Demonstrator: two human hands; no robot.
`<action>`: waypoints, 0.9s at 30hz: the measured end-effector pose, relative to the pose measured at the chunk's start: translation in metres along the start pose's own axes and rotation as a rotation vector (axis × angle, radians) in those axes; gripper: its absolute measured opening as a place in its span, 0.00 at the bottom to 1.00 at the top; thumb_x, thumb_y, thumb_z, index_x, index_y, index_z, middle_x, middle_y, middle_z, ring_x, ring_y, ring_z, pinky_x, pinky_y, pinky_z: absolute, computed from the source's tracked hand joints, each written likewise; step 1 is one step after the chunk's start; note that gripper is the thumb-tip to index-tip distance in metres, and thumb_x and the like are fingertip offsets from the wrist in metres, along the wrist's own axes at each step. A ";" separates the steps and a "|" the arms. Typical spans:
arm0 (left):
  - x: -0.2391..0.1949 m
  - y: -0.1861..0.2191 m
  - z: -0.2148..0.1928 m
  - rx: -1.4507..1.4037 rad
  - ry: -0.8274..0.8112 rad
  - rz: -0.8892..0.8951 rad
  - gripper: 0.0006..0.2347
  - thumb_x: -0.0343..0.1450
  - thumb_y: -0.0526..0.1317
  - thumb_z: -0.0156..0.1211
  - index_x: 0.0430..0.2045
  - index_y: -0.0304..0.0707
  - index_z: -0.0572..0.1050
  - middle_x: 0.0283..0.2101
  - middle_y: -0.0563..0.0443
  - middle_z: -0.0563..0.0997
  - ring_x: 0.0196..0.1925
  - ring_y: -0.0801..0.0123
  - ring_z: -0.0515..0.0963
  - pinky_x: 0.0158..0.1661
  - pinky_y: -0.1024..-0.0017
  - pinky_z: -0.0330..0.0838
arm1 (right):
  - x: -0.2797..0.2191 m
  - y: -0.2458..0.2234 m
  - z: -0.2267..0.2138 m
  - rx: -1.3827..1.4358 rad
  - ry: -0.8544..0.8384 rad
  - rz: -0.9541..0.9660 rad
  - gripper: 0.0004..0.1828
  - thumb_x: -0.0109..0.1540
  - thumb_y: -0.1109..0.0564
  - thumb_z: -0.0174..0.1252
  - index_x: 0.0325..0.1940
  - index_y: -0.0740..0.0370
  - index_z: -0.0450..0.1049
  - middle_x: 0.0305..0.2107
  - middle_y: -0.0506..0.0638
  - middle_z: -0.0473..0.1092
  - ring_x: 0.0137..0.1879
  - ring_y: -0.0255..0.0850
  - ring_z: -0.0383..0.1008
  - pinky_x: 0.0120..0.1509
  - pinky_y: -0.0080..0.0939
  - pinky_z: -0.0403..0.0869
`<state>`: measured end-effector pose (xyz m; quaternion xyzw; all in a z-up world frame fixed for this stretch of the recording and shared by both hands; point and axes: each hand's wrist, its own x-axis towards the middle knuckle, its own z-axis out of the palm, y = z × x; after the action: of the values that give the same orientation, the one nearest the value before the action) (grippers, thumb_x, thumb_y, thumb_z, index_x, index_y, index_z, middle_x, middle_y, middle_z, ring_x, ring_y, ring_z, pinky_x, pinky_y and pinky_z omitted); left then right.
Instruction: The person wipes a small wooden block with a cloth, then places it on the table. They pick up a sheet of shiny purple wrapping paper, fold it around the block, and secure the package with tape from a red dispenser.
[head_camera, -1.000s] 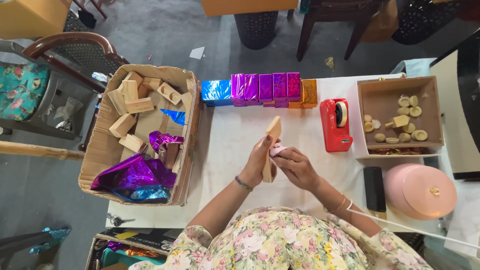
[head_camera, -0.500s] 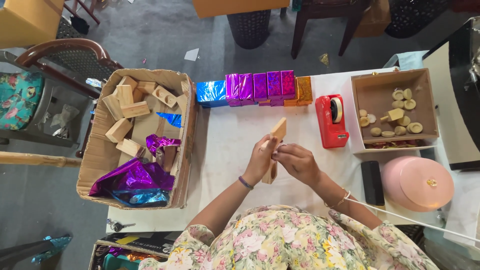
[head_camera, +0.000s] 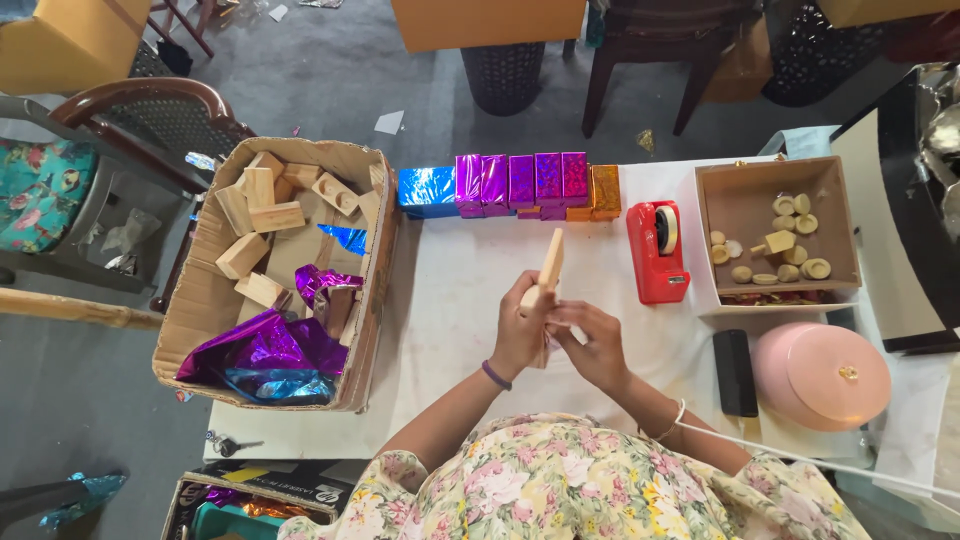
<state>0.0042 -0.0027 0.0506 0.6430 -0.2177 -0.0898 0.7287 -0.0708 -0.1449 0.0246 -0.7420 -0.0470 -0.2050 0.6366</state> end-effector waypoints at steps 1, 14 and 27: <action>0.000 -0.017 -0.001 -0.460 -0.066 -0.275 0.21 0.73 0.53 0.67 0.44 0.29 0.74 0.33 0.48 0.75 0.36 0.72 0.76 0.37 0.76 0.71 | 0.011 -0.032 0.001 -0.319 -0.027 -0.376 0.10 0.62 0.66 0.62 0.48 0.62 0.77 0.43 0.56 0.76 0.48 0.45 0.80 0.52 0.37 0.78; -0.023 0.066 -0.005 0.628 -0.044 0.613 0.31 0.58 0.56 0.74 0.45 0.30 0.72 0.34 0.39 0.73 0.36 0.48 0.73 0.38 0.53 0.68 | -0.039 0.040 -0.002 0.551 0.019 0.333 0.18 0.62 0.63 0.59 0.56 0.72 0.73 0.43 0.50 0.78 0.48 0.34 0.78 0.51 0.36 0.78; -0.020 0.046 -0.011 0.207 0.125 0.202 0.21 0.68 0.44 0.68 0.51 0.31 0.72 0.32 0.51 0.74 0.33 0.73 0.73 0.34 0.73 0.70 | 0.000 -0.032 0.029 -0.415 0.027 -0.229 0.11 0.56 0.68 0.63 0.43 0.68 0.75 0.36 0.57 0.75 0.36 0.47 0.78 0.40 0.39 0.76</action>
<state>-0.0162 0.0227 0.0910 0.6938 -0.2436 0.0472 0.6761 -0.0742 -0.1113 0.0509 -0.8439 -0.0791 -0.2910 0.4437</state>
